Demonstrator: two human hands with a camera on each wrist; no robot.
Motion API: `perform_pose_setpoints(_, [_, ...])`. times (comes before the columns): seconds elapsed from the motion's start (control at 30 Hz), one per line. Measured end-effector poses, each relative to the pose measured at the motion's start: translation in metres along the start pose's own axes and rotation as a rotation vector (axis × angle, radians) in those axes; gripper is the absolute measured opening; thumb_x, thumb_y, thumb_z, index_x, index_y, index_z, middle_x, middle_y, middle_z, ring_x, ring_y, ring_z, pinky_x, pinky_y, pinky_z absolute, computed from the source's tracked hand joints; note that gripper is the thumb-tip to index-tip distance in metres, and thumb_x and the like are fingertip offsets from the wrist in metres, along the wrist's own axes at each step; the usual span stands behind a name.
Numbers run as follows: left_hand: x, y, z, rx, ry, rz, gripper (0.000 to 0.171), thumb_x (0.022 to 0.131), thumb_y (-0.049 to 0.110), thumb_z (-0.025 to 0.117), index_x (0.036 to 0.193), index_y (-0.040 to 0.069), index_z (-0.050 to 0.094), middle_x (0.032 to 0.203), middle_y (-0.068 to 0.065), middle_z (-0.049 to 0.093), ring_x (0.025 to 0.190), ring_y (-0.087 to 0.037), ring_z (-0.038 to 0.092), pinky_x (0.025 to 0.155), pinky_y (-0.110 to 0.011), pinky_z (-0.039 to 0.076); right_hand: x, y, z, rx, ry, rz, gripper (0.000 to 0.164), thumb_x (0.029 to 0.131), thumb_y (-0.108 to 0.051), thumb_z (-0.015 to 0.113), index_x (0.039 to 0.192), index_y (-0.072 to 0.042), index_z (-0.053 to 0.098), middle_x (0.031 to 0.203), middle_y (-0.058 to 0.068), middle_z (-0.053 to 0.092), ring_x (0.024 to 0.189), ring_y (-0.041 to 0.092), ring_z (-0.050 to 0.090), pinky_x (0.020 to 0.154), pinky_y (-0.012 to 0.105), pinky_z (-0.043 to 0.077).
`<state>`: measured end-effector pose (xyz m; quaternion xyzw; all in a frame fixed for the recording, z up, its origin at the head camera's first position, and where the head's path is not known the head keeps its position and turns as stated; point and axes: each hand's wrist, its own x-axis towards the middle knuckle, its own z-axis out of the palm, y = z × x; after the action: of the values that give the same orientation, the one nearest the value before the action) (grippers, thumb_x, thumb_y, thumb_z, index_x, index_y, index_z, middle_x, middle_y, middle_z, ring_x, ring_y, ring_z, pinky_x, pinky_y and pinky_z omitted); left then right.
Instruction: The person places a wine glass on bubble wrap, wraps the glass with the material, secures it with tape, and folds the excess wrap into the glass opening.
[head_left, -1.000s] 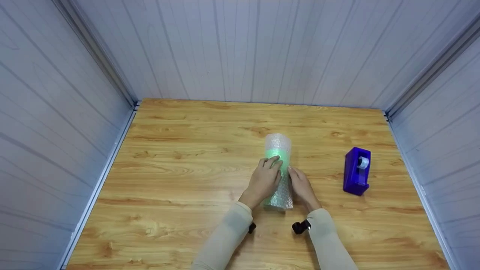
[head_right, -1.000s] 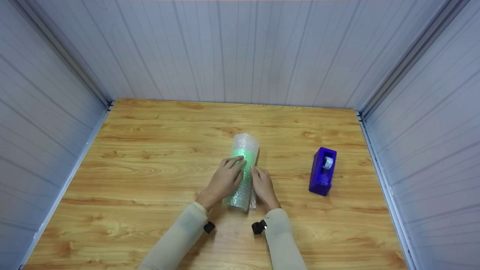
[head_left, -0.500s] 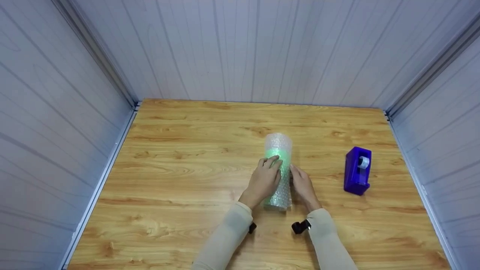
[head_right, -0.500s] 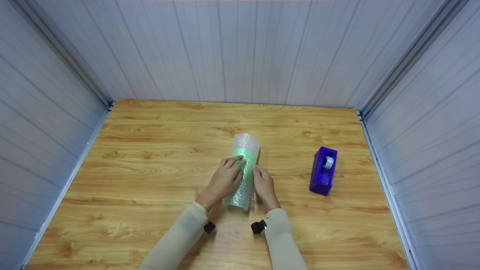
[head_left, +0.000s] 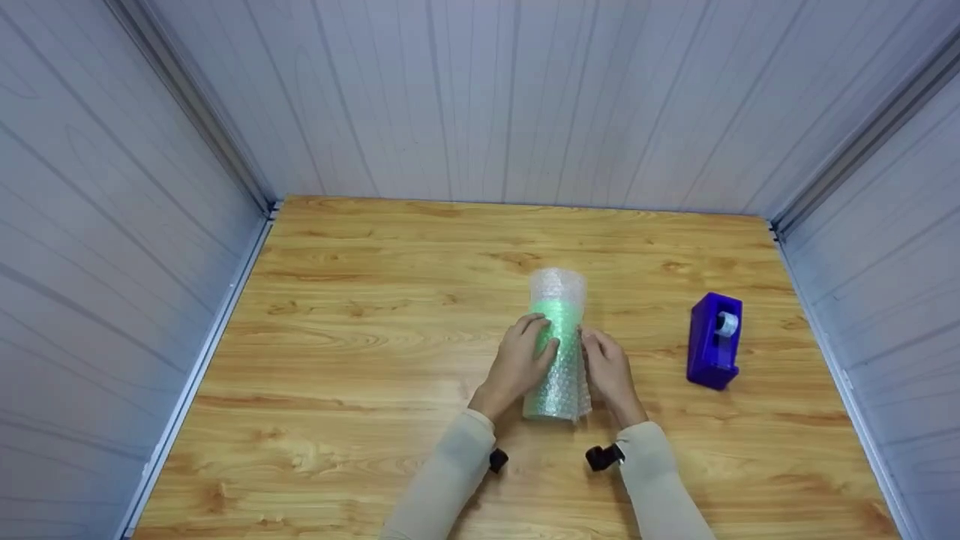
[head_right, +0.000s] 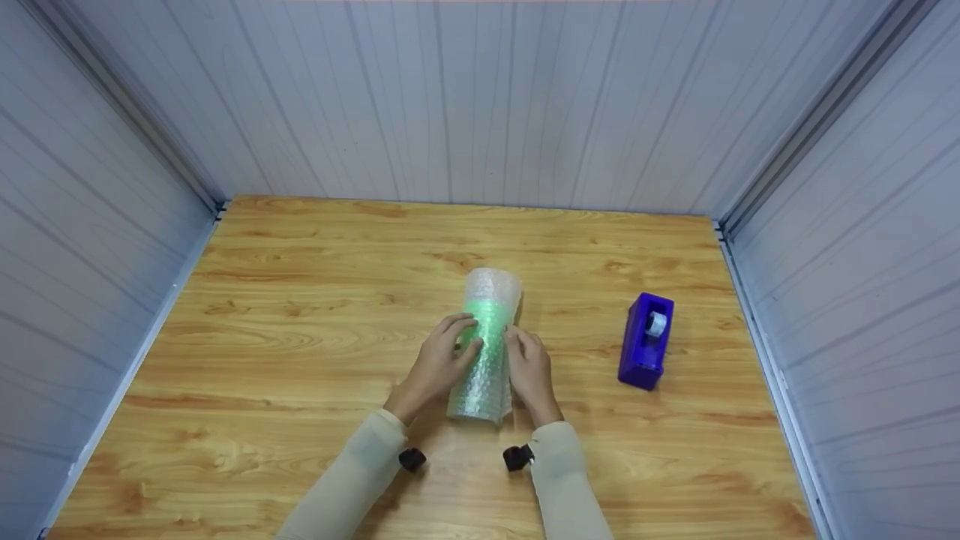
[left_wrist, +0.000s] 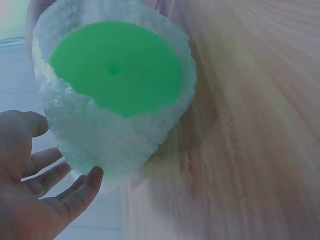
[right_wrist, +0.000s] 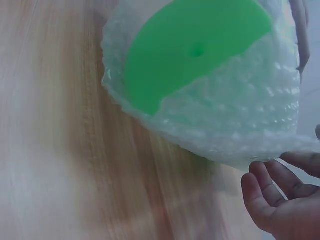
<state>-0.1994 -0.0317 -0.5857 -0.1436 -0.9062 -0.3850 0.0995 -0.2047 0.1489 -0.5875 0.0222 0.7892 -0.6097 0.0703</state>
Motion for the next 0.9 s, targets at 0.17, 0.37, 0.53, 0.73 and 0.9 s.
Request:
perform_pose_setpoints(0.17, [-0.002,-0.005,-0.001,-0.107,0.002,-0.069,0.038,0.101,0.030,0.063,0.127,0.002,0.059,0.132,-0.012,0.055,0.122,-0.025,0.055,0.101,-0.036,0.046,-0.006,-0.006,0.000,-0.004,-0.011,-0.055,0.046,0.109,-0.033,0.043,0.141,-0.003,0.055,0.137,0.019,0.056,0.122,0.033,0.054,0.103,0.050,0.043])
perform_pose_setpoints(0.37, [-0.008,-0.011,0.001,-0.256,-0.041,-0.204,0.037,0.100,0.034,0.064,0.124,0.006,0.058,0.126,-0.008,0.055,0.111,-0.023,0.060,0.091,-0.034,0.052,-0.014,-0.008,0.002,-0.070,0.022,-0.170,0.041,0.109,-0.027,0.044,0.139,-0.001,0.057,0.133,0.016,0.059,0.125,0.029,0.053,0.105,0.047,0.041])
perform_pose_setpoints(0.53, [-0.014,-0.015,0.004,-0.366,-0.060,-0.272,0.035,0.099,0.030,0.066,0.123,0.007,0.057,0.126,-0.009,0.056,0.109,-0.025,0.063,0.088,-0.032,0.054,-0.023,-0.006,0.004,-0.121,0.034,-0.244,0.037,0.108,-0.022,0.046,0.136,-0.001,0.059,0.131,0.014,0.062,0.124,0.029,0.055,0.105,0.047,0.042])
perform_pose_setpoints(0.73, [-0.020,-0.017,0.006,-0.329,-0.056,-0.192,0.039,0.100,0.024,0.064,0.137,0.014,0.052,0.128,-0.011,0.055,0.106,-0.023,0.061,0.087,-0.035,0.053,-0.027,-0.006,0.006,-0.159,0.029,-0.321,0.031,0.106,-0.018,0.052,0.130,-0.004,0.065,0.124,0.010,0.064,0.121,0.028,0.056,0.102,0.050,0.044])
perform_pose_setpoints(0.9, [-0.024,-0.014,0.005,-0.146,-0.128,-0.102,0.049,0.105,0.026,0.054,0.152,0.028,0.041,0.132,-0.015,0.049,0.093,-0.021,0.061,0.080,-0.035,0.054,-0.028,-0.006,0.006,-0.153,0.015,-0.370,0.027,0.104,-0.012,0.054,0.127,-0.002,0.067,0.122,0.011,0.064,0.122,0.029,0.056,0.105,0.051,0.042])
